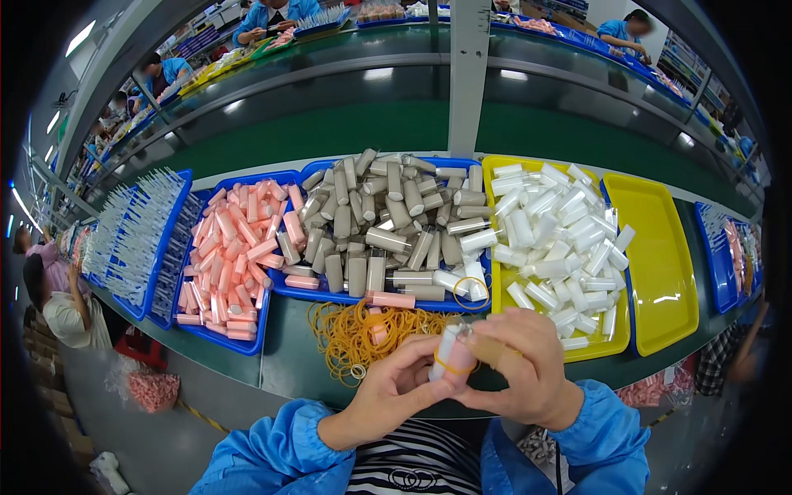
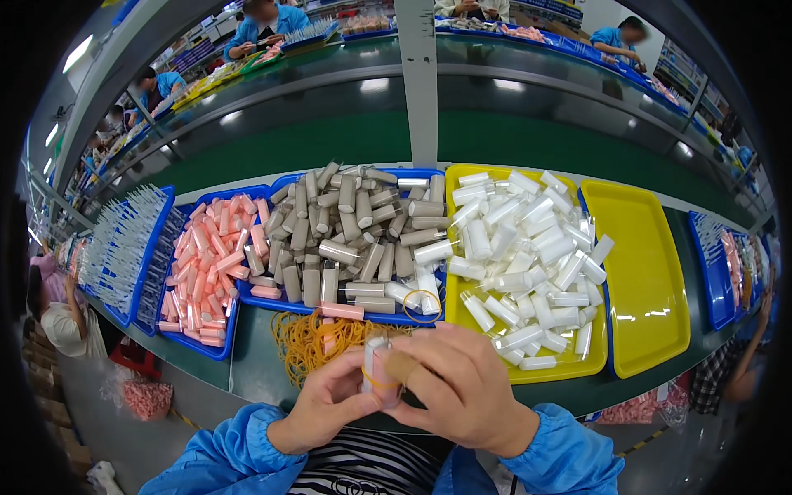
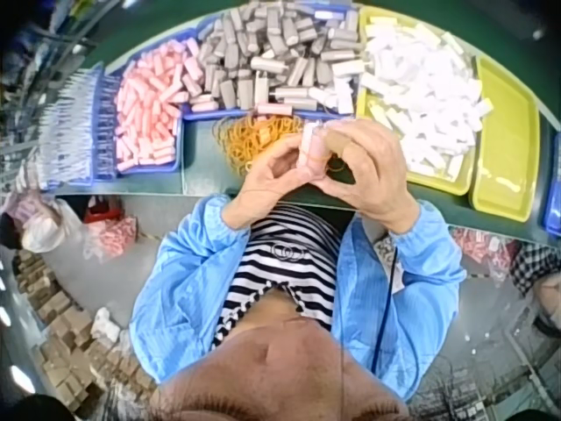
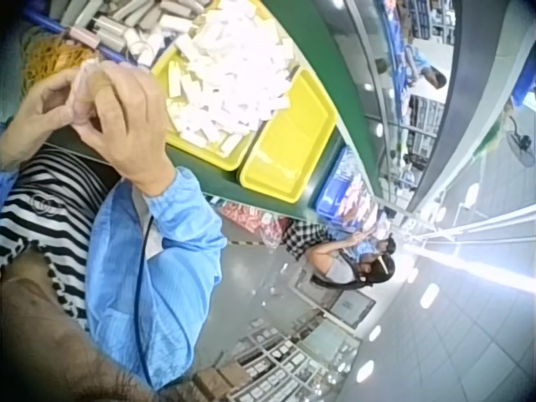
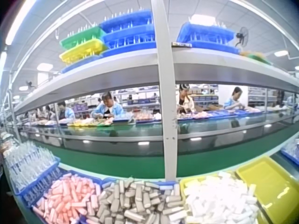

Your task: The person assembles small cylindrical components by hand at a factory workstation. They pick up a pink cylinder and a white cylinder, insert one into the other, and secure the pair with a yellow rubber band. The completed units are placed into a yellow tray on the table.

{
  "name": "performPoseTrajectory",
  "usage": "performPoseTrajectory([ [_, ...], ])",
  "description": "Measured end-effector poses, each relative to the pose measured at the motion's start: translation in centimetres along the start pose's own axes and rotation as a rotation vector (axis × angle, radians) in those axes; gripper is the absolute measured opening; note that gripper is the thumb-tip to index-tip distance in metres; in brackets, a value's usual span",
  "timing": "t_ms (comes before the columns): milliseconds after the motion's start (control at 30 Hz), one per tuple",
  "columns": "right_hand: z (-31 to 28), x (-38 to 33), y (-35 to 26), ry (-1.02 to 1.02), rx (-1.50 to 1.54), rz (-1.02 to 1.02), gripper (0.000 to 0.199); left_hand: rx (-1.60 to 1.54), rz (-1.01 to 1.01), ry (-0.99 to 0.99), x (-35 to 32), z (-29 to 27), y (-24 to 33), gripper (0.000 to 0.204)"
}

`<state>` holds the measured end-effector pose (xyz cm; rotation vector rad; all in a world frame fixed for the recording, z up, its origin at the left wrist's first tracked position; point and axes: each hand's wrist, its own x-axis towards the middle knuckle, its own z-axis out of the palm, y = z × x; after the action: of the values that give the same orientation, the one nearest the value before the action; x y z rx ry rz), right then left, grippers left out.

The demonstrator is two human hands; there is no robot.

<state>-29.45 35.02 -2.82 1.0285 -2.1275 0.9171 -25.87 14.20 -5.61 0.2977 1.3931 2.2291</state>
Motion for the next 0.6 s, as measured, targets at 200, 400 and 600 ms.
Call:
performPoseTrajectory([
  [200,-0.7,-0.3,0.5,-0.125,0.175,0.156,0.099,-0.318,-0.074,0.018,0.2,0.6,0.5,0.058],
  [400,-1.4,0.2,0.5,-0.239,0.171,0.18,0.083,-0.329,-0.109,-0.021,0.1,0.6,0.6,0.057],
  [600,-1.4,0.1,0.4,-0.24,0.173,0.157,0.078,-0.154,-0.133,-0.017,0.1,0.1,0.2,0.055],
])
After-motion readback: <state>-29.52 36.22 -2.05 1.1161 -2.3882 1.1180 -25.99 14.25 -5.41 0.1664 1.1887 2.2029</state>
